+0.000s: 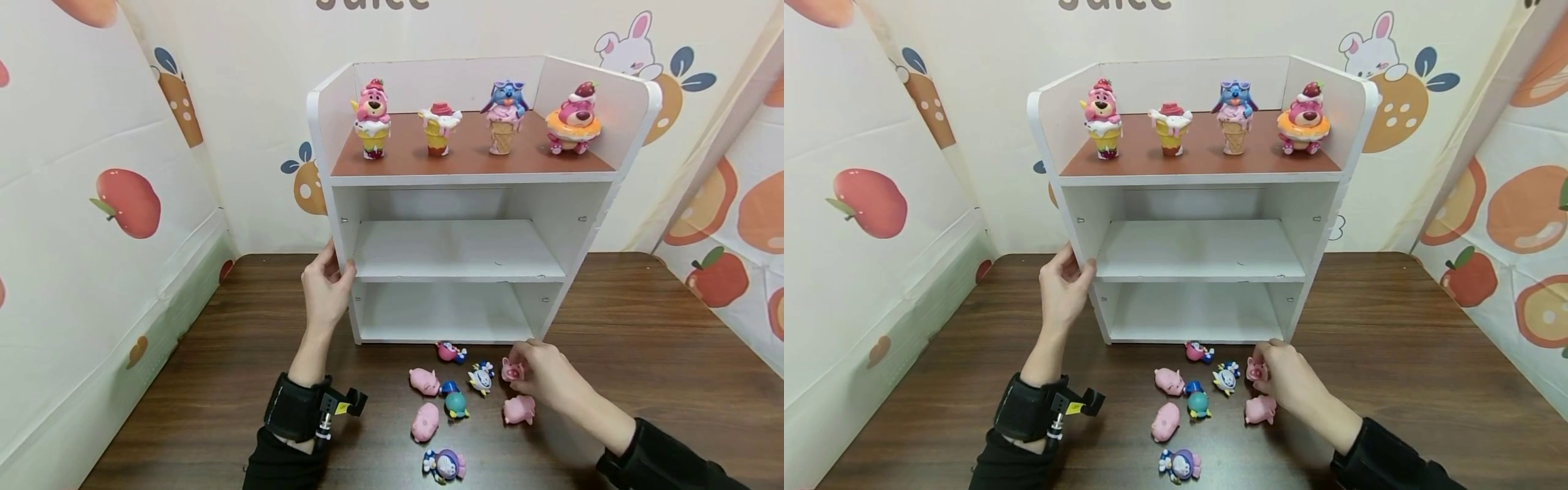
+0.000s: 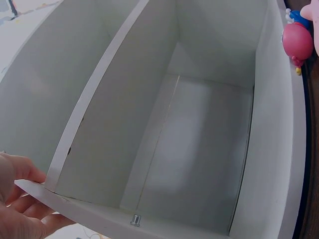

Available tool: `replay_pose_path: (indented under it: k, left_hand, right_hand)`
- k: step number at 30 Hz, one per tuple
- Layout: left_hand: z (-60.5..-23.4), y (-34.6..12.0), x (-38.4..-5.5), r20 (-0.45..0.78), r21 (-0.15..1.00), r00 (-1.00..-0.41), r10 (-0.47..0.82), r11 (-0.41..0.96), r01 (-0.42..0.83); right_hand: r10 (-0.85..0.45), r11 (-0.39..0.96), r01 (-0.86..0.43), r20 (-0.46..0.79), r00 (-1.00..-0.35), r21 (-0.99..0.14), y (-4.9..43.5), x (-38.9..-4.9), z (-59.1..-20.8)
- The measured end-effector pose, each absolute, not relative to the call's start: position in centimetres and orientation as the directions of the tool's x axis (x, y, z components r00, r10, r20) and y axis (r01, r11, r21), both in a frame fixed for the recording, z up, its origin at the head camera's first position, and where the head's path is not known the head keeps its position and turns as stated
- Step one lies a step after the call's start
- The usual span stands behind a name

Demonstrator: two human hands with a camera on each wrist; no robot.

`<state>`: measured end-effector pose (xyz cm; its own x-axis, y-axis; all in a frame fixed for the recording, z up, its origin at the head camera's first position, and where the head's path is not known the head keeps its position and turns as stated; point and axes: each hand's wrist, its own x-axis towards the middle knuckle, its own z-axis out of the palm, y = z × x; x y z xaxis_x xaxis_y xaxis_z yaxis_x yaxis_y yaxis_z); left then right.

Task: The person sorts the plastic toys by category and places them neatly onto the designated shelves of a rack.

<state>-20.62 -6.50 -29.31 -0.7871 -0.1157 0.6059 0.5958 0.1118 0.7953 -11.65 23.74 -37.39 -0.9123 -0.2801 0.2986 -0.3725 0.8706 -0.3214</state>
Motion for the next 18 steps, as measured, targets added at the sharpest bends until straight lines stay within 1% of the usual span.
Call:
replay_pose_path:
  k: [4,8,12,18]
  left_hand:
    - [-29.3,-6.5,-20.6,0.602,0.798,-0.79,-0.114,0.107,0.593]
    - [-30.2,-6.7,-21.5,0.602,0.798,-0.79,-0.115,0.095,0.595]
    - [-31.2,-6.9,-22.4,0.611,0.792,-0.782,-0.124,0.092,0.604]
    - [-31.2,-6.9,-22.5,0.617,0.787,-0.776,-0.129,0.094,0.61]
  right_hand:
    - [-0.296,0.832,-0.404,0.312,-0.903,-0.38,24.1,-11.4,-37.5]
    - [-0.309,0.804,-0.425,0.319,-0.896,-0.416,24.5,-11.3,-37.6]
    - [-0.332,0.782,-0.462,0.347,-0.877,-0.418,24.7,-11.1,-37.9]
    - [-0.371,0.753,-0.525,0.401,-0.837,-0.398,24.6,-10.9,-38.3]
